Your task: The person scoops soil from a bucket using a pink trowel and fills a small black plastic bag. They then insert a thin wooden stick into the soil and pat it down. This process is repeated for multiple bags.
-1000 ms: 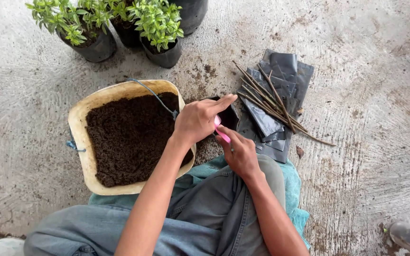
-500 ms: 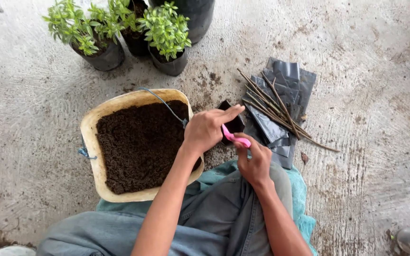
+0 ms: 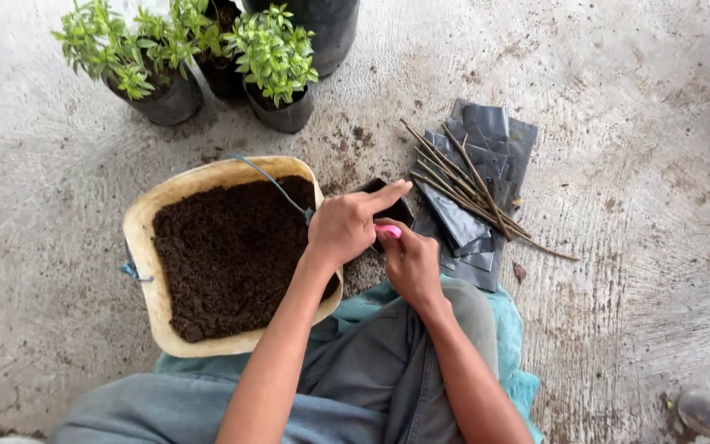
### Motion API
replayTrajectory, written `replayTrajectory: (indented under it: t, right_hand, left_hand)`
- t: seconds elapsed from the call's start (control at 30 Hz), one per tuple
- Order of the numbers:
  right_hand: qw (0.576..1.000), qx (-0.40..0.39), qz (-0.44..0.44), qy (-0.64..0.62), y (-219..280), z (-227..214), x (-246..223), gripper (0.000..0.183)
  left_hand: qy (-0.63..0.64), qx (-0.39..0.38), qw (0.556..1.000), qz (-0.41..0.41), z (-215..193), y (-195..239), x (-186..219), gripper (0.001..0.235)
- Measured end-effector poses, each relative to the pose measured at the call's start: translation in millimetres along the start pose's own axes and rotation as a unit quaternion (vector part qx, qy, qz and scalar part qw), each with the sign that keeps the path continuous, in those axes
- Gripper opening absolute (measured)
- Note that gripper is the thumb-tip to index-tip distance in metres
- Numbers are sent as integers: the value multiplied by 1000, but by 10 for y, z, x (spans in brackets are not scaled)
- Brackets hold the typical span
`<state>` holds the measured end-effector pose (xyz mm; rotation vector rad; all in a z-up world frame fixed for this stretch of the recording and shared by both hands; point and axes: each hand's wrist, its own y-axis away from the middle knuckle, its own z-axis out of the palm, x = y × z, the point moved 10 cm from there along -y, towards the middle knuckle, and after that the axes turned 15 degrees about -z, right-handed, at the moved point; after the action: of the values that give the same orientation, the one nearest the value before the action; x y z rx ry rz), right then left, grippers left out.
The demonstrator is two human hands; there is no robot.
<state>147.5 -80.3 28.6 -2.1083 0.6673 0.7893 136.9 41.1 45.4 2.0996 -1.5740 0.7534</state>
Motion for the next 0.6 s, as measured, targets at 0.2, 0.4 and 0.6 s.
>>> replayTrajectory:
  t: [0.2,0.4,0.6]
  right_hand:
    - [1000,25,10,15,-23,-37,-34,17]
    - [998,42,9,45,-22,-71,-48,18]
    - [995,60,7,73,87,-340,-117,15]
  left_hand:
    - [-12,13,1000,-2,65,-34,-47,74]
    - [-17,20,1000,-13,83,-19,-87,77]
    - [-7,16,1000,-21,80,-7,-103,76]
